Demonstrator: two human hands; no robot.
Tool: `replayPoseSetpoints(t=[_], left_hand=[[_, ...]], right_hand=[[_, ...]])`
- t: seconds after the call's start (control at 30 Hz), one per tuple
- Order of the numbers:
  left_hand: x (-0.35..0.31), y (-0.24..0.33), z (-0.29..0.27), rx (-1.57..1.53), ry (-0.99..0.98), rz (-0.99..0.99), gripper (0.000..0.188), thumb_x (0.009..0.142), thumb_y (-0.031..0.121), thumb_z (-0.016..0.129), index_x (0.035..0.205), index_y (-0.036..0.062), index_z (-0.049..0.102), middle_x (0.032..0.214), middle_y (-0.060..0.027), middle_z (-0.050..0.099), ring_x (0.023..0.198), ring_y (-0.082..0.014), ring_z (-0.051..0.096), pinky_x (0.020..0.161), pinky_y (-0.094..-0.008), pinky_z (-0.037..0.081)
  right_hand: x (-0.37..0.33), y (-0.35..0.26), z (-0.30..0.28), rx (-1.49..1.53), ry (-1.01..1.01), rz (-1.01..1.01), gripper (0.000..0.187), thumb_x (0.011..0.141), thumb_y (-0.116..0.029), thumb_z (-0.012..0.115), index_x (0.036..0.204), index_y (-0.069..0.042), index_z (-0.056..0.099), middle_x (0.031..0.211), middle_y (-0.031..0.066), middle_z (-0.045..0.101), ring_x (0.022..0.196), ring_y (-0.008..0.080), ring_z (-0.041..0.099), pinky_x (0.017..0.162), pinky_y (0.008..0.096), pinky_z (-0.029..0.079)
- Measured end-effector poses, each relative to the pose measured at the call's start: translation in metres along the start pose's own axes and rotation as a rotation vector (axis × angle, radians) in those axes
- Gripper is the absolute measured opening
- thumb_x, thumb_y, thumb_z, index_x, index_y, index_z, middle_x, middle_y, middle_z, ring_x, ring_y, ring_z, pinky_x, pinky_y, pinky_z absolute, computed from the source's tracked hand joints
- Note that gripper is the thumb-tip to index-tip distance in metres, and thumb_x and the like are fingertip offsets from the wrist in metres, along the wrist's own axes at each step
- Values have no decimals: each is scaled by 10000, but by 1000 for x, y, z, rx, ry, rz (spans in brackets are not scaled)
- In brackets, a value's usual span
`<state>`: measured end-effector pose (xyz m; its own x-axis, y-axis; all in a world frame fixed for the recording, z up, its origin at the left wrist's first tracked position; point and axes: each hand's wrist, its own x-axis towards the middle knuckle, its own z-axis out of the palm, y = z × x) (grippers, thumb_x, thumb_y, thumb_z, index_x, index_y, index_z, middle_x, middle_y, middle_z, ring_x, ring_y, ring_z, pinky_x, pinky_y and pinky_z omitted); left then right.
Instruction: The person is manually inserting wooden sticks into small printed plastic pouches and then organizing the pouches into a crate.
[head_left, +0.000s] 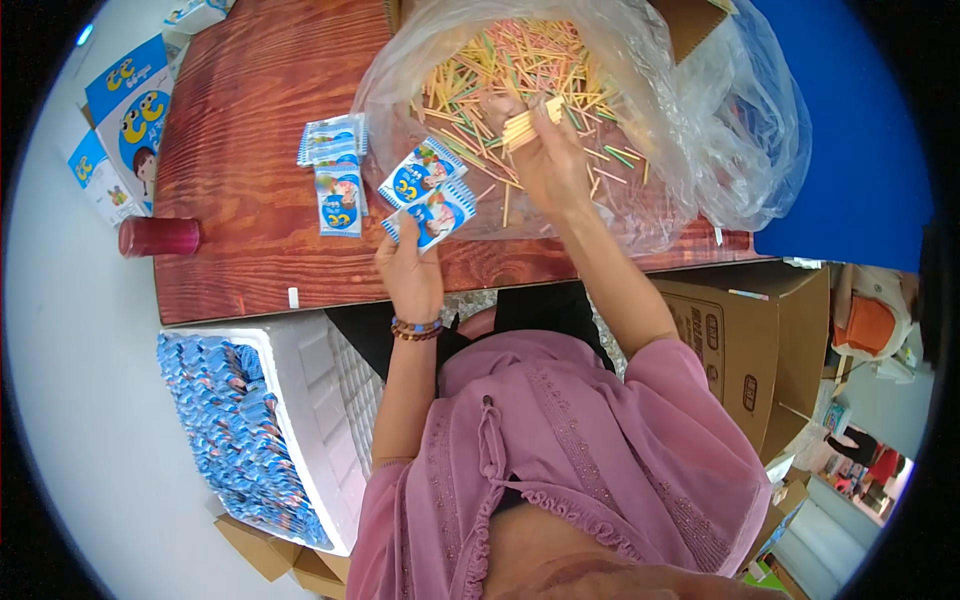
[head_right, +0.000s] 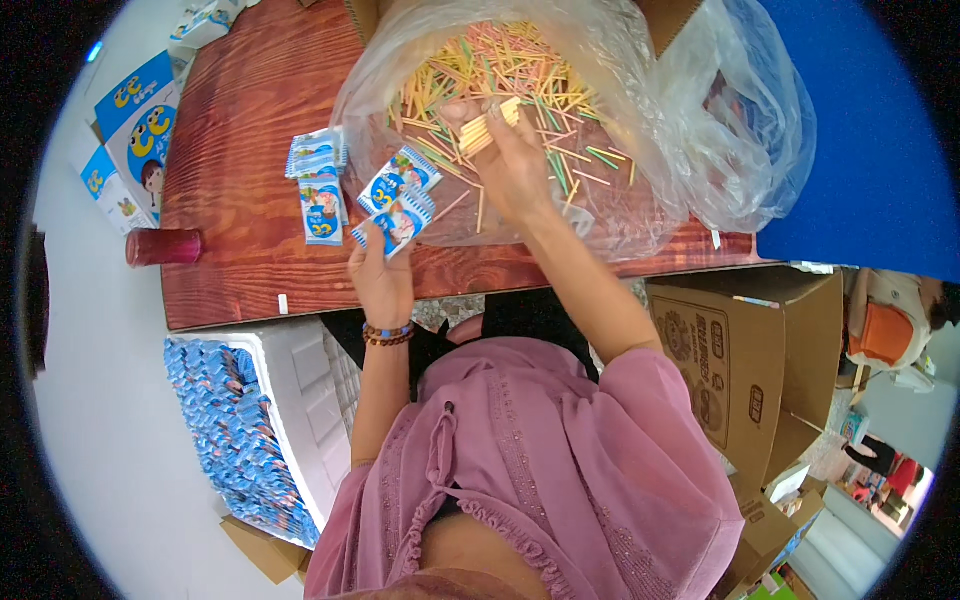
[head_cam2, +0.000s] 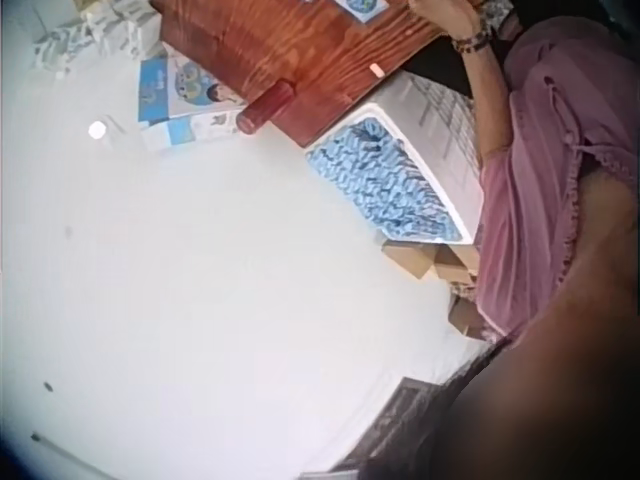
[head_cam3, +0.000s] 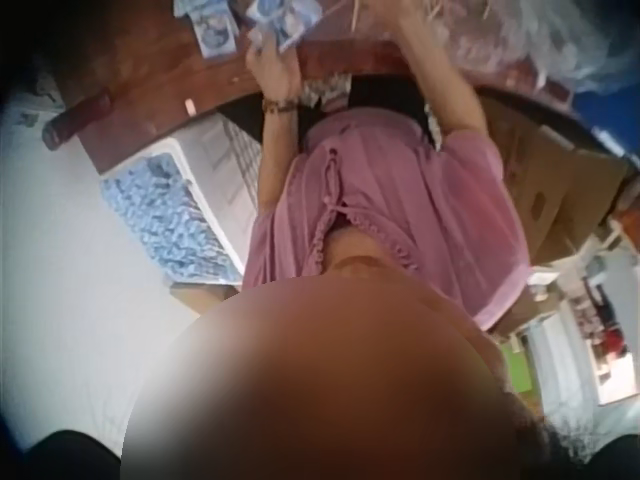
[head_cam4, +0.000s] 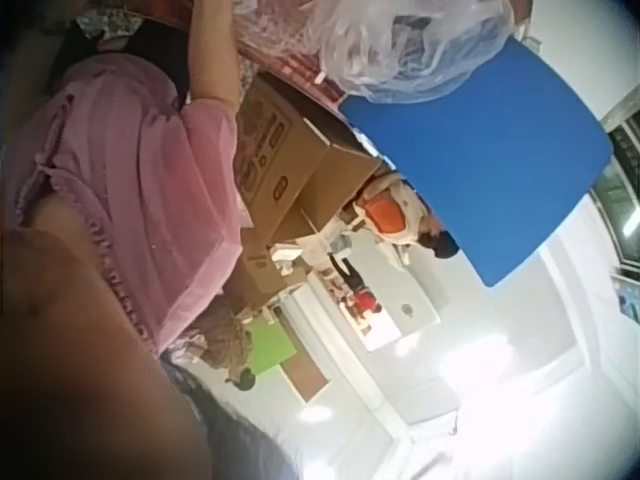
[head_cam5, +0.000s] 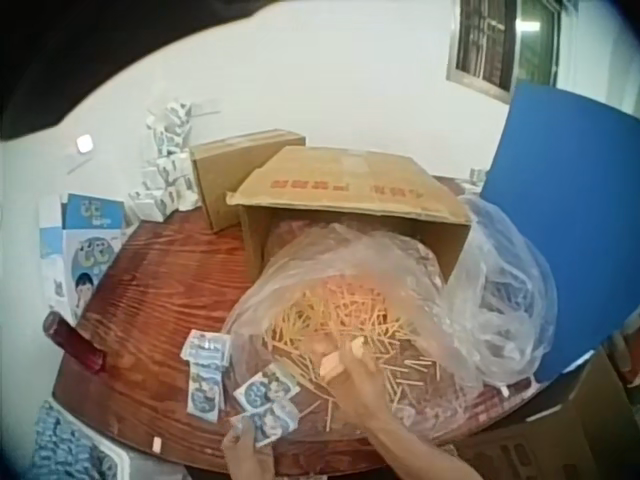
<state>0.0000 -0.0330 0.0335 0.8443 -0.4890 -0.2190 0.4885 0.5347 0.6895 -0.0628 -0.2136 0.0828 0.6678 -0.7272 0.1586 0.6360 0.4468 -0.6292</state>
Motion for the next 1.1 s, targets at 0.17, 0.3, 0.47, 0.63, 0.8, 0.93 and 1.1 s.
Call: replayPoseSetpoints(t=[0.17, 0.3, 0.47, 0.63, 0.8, 0.93, 1.1], left_hand=[[6, -5, 8, -155, -93, -63, 204, 970, 143, 533, 1066, -20, 610, 1084, -83, 650, 979, -161, 628, 880, -326, 499], [3, -4, 7, -176, -77, -73, 191, 971, 152, 532, 1053, 0, 612, 1075, -58, 652, 970, -146, 619, 872, -321, 490], [0, 1, 11, -166, -68, -67, 201, 974, 171, 529, 1073, 11, 600, 1070, -54, 650, 969, -146, 617, 872, -328, 491], [-1, 2, 16, -204, -99, -8, 222, 975, 191, 527, 1081, 7, 594, 1097, -59, 644, 986, -151, 617, 891, -327, 494], [6, 4, 10, -248, -90, -29, 238, 974, 204, 526, 1120, 24, 577, 1123, -60, 634, 1019, -171, 607, 921, -341, 482], [13, 8, 0, -370, -100, -122, 307, 973, 275, 520, 1193, 61, 536, 1188, -50, 607, 1080, -182, 578, 941, -354, 465], [16, 9, -14, -552, -285, -144, 388, 954, 359, 531, 1225, 82, 518, 1204, -46, 591, 1100, -182, 552, 960, -364, 445]], right_hand=[[-26, 16, 38, -10, -6, -30, 131, 983, -126, 432, 1072, -50, 492, 1132, 217, 609, 1187, 309, 520, 1057, 430, 344], [-37, 26, 53, 12, -43, -103, 131, 989, -151, 429, 1095, -88, 474, 1138, 209, 607, 1228, 334, 485, 1075, 466, 312], [-43, 36, 61, -26, -60, -90, 138, 988, -166, 439, 1077, -63, 464, 1160, 199, 598, 1221, 299, 485, 1051, 435, 350], [-59, 42, 68, -160, -38, 0, 174, 990, -175, 439, 1096, -41, 467, 1290, 204, 518, 1235, 258, 465, 1044, 364, 358], [-61, 43, 65, -477, -122, 32, 410, 978, -196, 458, 1334, -5, 389, 1454, 191, 348, 1315, 265, 383, 1085, 354, 306], [-60, 48, 49, -1028, -373, -84, 580, 925, -142, 521, 1433, 5, 282, 1487, 174, 290, 1369, 277, 311, 1123, 381, 248], [-58, 38, 61, -1440, -479, -216, 425, 874, -138, 612, 1269, -14, 515, 1279, 164, 518, 1204, 331, 474, 1020, 421, 354]])
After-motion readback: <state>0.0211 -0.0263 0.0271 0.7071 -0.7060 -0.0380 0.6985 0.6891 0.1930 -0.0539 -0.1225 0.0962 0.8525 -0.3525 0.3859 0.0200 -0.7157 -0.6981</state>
